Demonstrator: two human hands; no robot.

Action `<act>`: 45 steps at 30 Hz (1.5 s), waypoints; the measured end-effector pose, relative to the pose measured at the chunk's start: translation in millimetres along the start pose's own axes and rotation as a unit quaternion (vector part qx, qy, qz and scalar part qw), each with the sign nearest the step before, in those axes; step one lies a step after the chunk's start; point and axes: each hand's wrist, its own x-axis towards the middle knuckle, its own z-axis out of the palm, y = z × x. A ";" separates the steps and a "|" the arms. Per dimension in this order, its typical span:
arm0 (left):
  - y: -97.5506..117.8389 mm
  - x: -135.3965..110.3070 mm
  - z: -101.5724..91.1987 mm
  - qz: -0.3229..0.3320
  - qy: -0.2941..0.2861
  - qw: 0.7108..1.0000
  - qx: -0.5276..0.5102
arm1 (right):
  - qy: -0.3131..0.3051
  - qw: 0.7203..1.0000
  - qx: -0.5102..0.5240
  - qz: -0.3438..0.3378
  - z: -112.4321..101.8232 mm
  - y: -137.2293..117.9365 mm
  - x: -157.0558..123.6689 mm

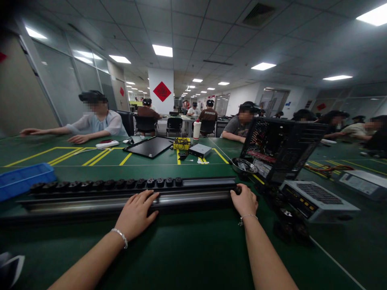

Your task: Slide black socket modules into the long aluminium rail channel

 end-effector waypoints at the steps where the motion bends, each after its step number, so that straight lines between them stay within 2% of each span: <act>1: 0.2 0.0 -0.3 0.001 -0.001 1.000 0.002 | -0.001 1.000 0.000 0.001 -0.1 -0.2 0.2; 24: 0.1 0.3 0.3 0.002 0.005 1.000 0.002 | 0.002 1.000 -0.001 -0.005 0.8 -1.8 2.4; 31: 0.4 0.7 -0.9 -0.001 -0.005 1.000 0.007 | 0.006 1.000 -0.001 -0.011 3.9 5.2 5.4; 35: 0.5 0.6 -0.9 -0.001 -0.007 1.000 0.007 | 0.024 0.999 -0.017 0.021 5.7 12.4 6.2; 39: 0.2 0.6 -0.1 0.002 -0.003 1.000 0.007 | -0.003 0.998 -0.031 0.052 3.5 15.9 6.0; 45: 0.2 0.8 0.3 0.005 0.004 1.000 0.006 | -0.019 0.998 -0.025 0.057 0.5 14.6 3.9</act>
